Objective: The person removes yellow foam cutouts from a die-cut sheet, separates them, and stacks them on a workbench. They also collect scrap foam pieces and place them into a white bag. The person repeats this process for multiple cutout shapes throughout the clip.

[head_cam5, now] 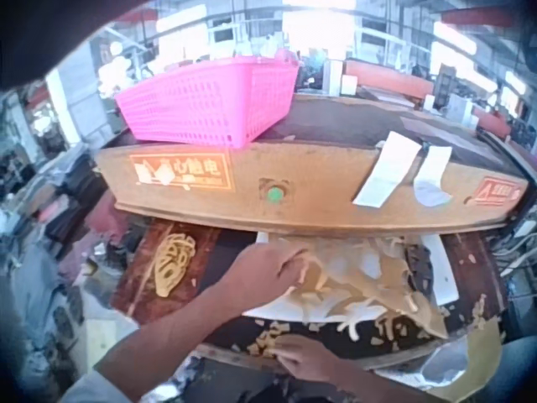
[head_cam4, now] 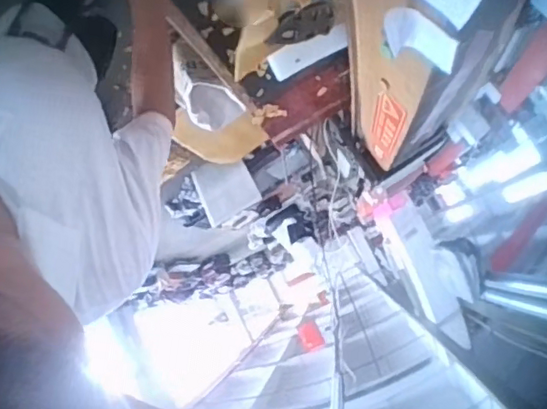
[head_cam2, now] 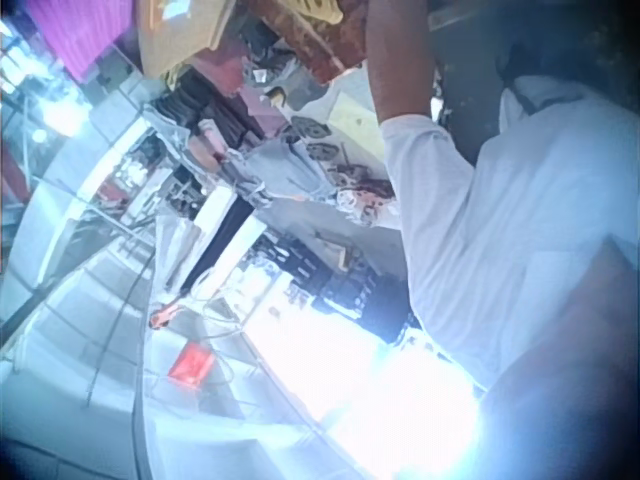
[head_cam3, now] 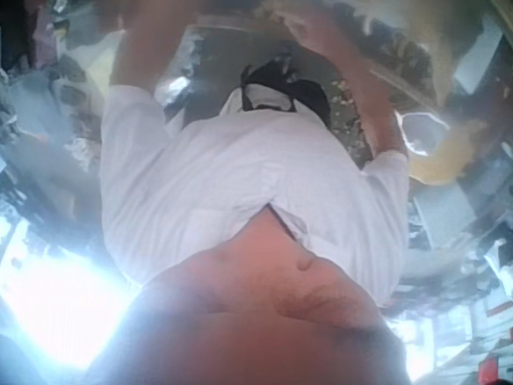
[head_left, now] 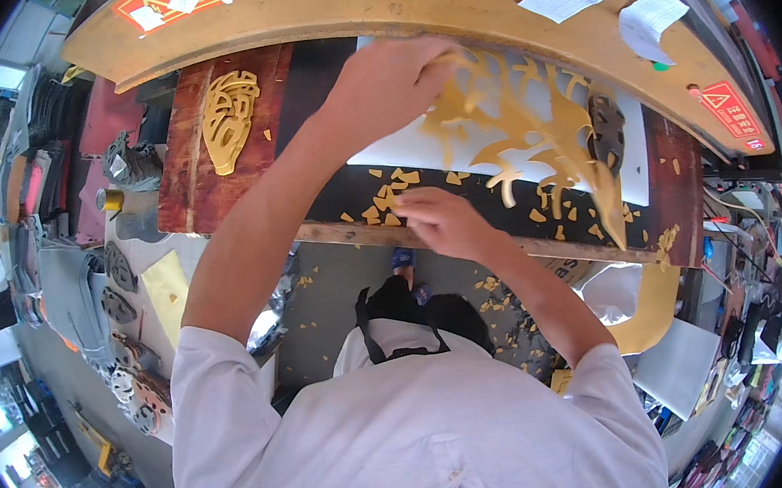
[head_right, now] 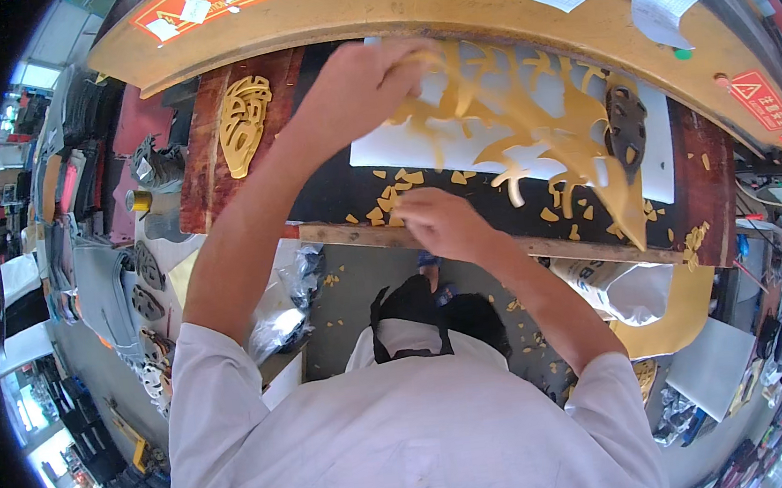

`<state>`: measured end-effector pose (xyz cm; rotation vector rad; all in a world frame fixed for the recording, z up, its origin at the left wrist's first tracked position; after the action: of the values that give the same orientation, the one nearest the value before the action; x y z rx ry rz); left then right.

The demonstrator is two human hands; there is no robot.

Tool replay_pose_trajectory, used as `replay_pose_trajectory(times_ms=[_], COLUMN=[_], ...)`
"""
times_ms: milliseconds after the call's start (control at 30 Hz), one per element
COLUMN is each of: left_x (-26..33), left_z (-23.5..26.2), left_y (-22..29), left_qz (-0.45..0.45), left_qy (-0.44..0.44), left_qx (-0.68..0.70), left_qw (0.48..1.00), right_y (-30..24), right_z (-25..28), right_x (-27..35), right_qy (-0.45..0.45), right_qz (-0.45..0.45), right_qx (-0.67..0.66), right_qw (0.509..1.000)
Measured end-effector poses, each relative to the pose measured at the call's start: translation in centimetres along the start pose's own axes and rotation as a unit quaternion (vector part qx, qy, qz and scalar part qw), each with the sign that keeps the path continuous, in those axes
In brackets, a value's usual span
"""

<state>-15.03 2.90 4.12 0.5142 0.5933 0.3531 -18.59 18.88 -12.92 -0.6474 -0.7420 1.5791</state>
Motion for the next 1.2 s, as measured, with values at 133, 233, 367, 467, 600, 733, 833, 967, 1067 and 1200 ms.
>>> replay_pose_trajectory(times_ms=[133,233,367,467,600,733,833,967,1067,1200], left_x=[-4.8,-5.4,-4.4,-3.8,-3.2,-3.3,-4.4,-4.7,-3.6,-2.3], left_z=[1.0,0.9,1.0,1.1,1.4,1.0,0.0,0.4,0.6,-0.2], left_y=[1.6,2.5,1.8,1.0,0.2,0.4,0.8,1.4,1.2,-0.1], left_qz=[-0.014,0.002,0.059,0.055,0.054,0.074,0.118,0.15,0.161,0.192], left_qy=[0.016,0.004,0.0,-0.012,0.013,0.035,0.006,0.013,0.001,-0.008], left_qx=[0.013,0.02,0.034,0.023,0.039,0.047,0.038,0.101,0.088,0.114], left_qw=[1.0,1.0,0.998,0.998,0.998,0.996,0.992,0.983,0.983,0.975], right_y=[-3.4,-2.4,2.9,7.2,9.2,1.4,-3.4,2.8,10.2,19.0], right_z=[-8.2,-9.6,-4.1,1.0,7.2,2.4,-4.1,-3.8,2.3,12.9], right_x=[-6.7,-6.6,-0.7,4.7,8.9,3.2,-4.9,-3.8,5.7,16.9], right_qy=[-0.033,-0.12,-0.121,-0.144,-0.144,-0.154,-0.029,0.008,0.01,-0.021], right_qz=[0.239,0.285,0.272,0.199,-0.01,0.144,0.226,0.19,0.152,0.003], right_qx=[0.127,0.143,0.183,0.252,0.402,0.305,0.155,0.168,0.269,0.445], right_qw=[0.962,0.94,0.937,0.936,0.904,0.929,0.961,0.967,0.951,0.895])
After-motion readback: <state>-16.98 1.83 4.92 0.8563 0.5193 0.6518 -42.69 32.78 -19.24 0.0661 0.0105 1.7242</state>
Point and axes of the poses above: each hand's wrist, its own x-axis away from the middle knuckle, its own z-axis out of the back of the hand, y = z × x, the point moved 8 cm from there along -x, towards the middle knuckle, and after that the axes turned 10 degrees about -z, right-handed, at the moved point
